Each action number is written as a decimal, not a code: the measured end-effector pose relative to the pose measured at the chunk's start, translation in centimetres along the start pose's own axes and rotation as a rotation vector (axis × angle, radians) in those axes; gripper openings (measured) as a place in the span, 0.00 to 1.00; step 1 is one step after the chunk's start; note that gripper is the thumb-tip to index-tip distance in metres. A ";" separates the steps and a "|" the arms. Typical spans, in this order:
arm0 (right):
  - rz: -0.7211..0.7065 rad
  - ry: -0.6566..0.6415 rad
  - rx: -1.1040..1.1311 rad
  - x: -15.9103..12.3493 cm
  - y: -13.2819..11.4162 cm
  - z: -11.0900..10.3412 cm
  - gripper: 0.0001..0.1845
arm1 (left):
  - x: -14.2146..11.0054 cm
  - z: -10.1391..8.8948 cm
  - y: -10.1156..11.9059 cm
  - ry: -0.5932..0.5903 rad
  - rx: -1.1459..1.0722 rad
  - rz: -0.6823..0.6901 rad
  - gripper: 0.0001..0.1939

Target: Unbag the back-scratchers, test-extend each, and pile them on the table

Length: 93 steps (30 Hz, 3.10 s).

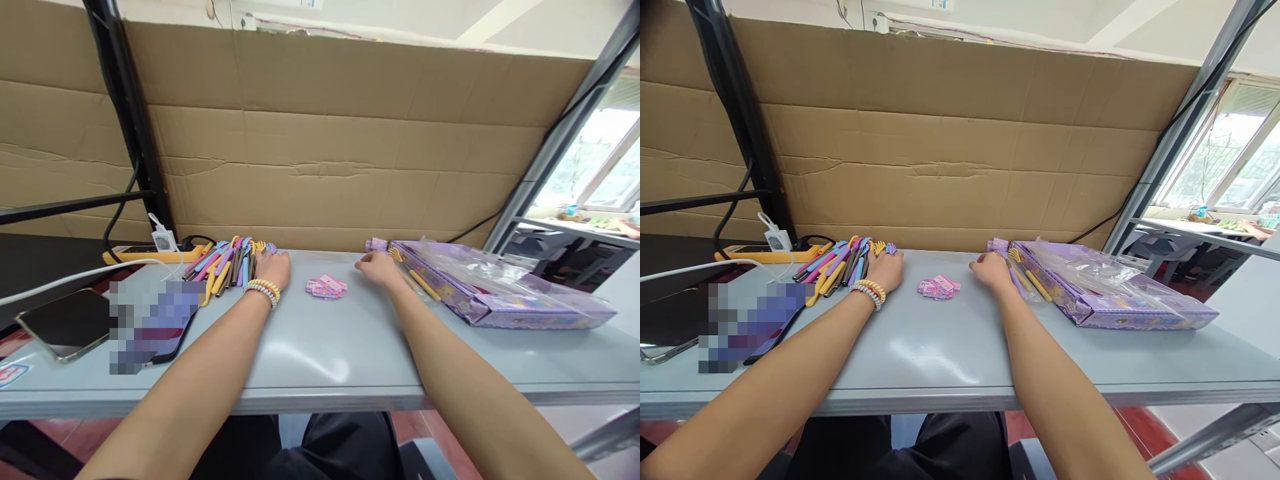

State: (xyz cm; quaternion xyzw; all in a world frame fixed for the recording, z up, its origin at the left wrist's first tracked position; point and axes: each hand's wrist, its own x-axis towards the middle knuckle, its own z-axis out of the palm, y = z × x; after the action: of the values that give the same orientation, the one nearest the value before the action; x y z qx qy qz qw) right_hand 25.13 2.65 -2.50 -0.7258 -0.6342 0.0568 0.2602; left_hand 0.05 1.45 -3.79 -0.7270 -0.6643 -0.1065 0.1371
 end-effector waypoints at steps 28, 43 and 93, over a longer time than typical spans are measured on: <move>-0.200 0.013 0.212 -0.7 -0.9 0.3 0.19 | 0.2 -0.3 0.3 0.140 -0.067 0.028 0.14; -0.598 0.010 0.805 -3.1 -3.9 -0.9 0.21 | 0.5 -4.5 -0.6 0.137 -1.965 -0.195 0.05; -0.249 -0.484 0.869 -2.7 0.0 -6.2 0.10 | -0.4 -2.6 0.7 0.030 -0.616 -0.065 0.19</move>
State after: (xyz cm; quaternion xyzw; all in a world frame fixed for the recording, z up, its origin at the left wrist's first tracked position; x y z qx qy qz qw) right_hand 27.21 -1.83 2.18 -0.4357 -0.6757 0.4504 0.3883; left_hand 0.79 0.12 -1.52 -0.7109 -0.6217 -0.3180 -0.0836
